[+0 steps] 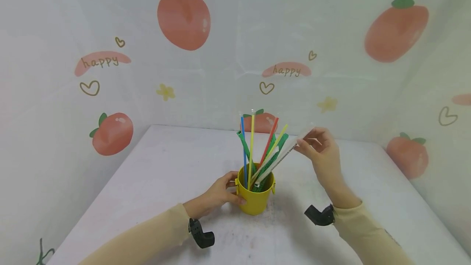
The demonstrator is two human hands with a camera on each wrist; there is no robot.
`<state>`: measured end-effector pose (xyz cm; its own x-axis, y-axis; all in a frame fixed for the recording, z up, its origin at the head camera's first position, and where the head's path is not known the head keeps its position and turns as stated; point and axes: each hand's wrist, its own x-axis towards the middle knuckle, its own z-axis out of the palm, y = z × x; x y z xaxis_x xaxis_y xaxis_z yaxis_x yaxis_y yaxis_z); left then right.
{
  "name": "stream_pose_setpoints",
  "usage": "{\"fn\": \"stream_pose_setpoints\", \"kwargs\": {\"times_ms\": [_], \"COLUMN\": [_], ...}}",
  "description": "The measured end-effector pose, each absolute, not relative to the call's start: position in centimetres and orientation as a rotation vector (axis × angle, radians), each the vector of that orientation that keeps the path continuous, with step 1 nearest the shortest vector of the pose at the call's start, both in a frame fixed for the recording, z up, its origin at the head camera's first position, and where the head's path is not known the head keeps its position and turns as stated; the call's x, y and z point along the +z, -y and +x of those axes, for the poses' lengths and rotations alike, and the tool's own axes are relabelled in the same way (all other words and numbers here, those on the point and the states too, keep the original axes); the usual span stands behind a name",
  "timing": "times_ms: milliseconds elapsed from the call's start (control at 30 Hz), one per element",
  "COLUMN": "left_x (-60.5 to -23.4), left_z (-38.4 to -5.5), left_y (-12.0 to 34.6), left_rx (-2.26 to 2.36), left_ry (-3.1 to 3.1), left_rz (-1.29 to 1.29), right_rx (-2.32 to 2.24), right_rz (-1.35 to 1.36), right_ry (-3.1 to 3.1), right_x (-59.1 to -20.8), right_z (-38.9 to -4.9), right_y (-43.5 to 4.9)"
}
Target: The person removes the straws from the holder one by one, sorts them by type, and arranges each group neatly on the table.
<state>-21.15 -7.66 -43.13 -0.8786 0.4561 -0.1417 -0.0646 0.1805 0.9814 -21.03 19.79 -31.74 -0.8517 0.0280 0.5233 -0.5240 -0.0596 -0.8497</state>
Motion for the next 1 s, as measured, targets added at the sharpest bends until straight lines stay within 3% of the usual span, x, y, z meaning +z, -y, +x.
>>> {"fn": "stream_pose_setpoints", "kwargs": {"times_ms": [300,600,767,1000], "left_x": [-43.2,-43.2,-43.4,-43.4], "left_z": [-21.3,-21.2,-21.2,-21.2], "left_y": [7.6,7.6,7.5,7.5], "left_rx": [1.728,1.738,1.744,1.741], "left_ry": [-2.084,-2.068,-2.066,-2.076], "left_rz": [0.360,0.375,0.375,0.367], "right_rx": [2.143,2.310,2.306,2.277], "right_rz": [0.652,0.446,0.357,0.301], "right_ry": [1.535,1.371,1.538,1.866], "right_x": [-27.5,-24.2,-24.7,-28.2], "right_z": [-21.5,-22.7,-24.2,-26.9], "right_y": [-22.0,-24.6,-25.6,-26.1]}}
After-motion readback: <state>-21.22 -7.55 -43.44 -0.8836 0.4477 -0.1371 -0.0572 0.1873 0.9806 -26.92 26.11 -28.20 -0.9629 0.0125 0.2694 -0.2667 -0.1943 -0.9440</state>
